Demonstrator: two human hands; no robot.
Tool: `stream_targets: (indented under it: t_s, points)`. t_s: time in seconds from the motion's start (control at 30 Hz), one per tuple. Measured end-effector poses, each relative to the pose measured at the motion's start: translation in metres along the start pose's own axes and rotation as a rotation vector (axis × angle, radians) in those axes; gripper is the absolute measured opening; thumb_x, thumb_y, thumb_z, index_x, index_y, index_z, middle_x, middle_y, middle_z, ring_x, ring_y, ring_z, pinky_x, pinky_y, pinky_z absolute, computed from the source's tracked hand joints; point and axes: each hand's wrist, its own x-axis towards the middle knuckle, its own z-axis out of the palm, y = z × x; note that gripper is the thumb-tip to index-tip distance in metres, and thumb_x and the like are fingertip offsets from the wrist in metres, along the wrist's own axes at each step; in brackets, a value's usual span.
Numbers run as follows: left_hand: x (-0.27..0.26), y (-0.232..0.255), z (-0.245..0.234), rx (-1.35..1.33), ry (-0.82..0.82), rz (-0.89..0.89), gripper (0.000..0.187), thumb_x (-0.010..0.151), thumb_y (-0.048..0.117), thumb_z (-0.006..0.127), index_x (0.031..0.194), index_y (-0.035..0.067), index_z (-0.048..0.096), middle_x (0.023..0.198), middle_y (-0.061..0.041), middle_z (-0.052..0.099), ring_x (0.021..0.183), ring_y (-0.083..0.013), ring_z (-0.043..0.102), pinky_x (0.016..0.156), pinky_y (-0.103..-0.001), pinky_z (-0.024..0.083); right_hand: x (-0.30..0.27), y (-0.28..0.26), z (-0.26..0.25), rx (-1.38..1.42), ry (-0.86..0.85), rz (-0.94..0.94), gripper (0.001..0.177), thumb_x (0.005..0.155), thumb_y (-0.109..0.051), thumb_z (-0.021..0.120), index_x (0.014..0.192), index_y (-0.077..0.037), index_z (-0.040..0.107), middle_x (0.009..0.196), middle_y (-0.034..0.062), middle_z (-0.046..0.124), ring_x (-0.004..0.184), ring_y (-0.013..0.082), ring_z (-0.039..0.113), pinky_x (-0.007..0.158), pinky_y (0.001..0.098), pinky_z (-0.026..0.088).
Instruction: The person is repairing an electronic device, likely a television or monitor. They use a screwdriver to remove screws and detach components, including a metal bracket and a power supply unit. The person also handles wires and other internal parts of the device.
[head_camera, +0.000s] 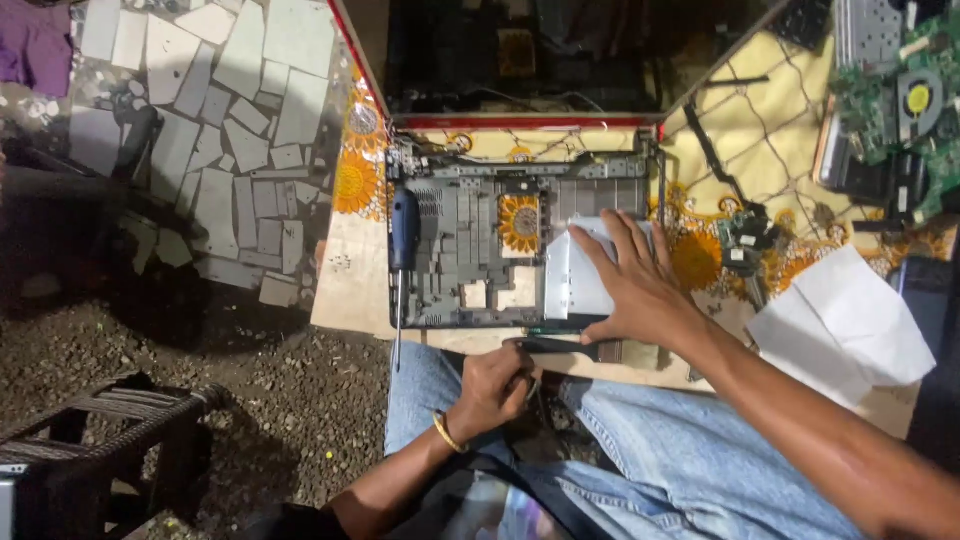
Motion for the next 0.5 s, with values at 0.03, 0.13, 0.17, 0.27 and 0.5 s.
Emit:
stream_targets:
  t_s: [0.03, 0.13, 0.17, 0.27, 0.5]
  points:
    - [-0.001, -0.001, 0.000, 0.011, 0.001, -0.001, 0.014, 0.096, 0.014, 0.059, 0.088, 0.015, 0.069, 0.063, -0.005, 0.052, 0.044, -0.0318, 0.057, 0.041, -0.036, 0.051, 0.001, 0.001, 0.003, 0.009, 0.026, -0.020, 0.156, 0.051, -0.049, 0.114, 0.179, -0.024, 0.028, 0.176, 0.0306, 0.027, 0.167, 0.0513, 0.019, 0.131, 0.0733, 0.003]
    - [0.001, -0.005, 0.001, 0.051, -0.014, 0.032, 0.014, 0.097, 0.017, 0.060, 0.085, 0.016, 0.067, 0.065, -0.003, 0.052, 0.047, -0.0295, 0.058, 0.043, -0.034, 0.051, 0.005, 0.015, 0.010, -0.012, 0.051, -0.086, 0.165, 0.044, -0.053, 0.114, 0.181, -0.029, 0.026, 0.175, 0.0281, 0.029, 0.165, 0.0516, 0.021, 0.130, 0.0737, 0.001]
    - [0.000, -0.004, -0.001, 0.053, -0.021, 0.035, 0.014, 0.097, 0.017, 0.060, 0.085, 0.016, 0.067, 0.065, -0.003, 0.052, 0.047, -0.0295, 0.058, 0.043, -0.034, 0.051, 0.004, 0.017, 0.014, -0.006, 0.057, -0.083, 0.165, 0.044, -0.053, 0.114, 0.181, -0.029, 0.026, 0.175, 0.0281, 0.029, 0.165, 0.0516, 0.021, 0.130, 0.0737, 0.001]
    - [0.003, -0.005, -0.004, 0.009, -0.030, 0.037, 0.013, 0.095, 0.012, 0.059, 0.086, 0.013, 0.068, 0.066, -0.004, 0.052, 0.047, -0.0298, 0.058, 0.043, -0.034, 0.052, 0.002, 0.023, 0.019, -0.047, 0.119, -0.114, 0.163, 0.043, -0.054, 0.113, 0.180, -0.028, 0.029, 0.173, 0.0274, 0.032, 0.165, 0.0511, 0.023, 0.131, 0.0731, 0.006]
    - [-0.018, -0.023, 0.012, 0.071, -0.006, 0.029, 0.010, 0.095, 0.013, 0.060, 0.090, 0.014, 0.068, 0.068, -0.004, 0.053, 0.049, -0.0290, 0.058, 0.044, -0.036, 0.052, -0.001, 0.035, 0.010, 0.048, 0.191, -0.240, 0.152, 0.044, -0.042, 0.108, 0.177, -0.027, 0.034, 0.166, 0.0285, 0.037, 0.159, 0.0548, 0.032, 0.128, 0.0746, 0.023]
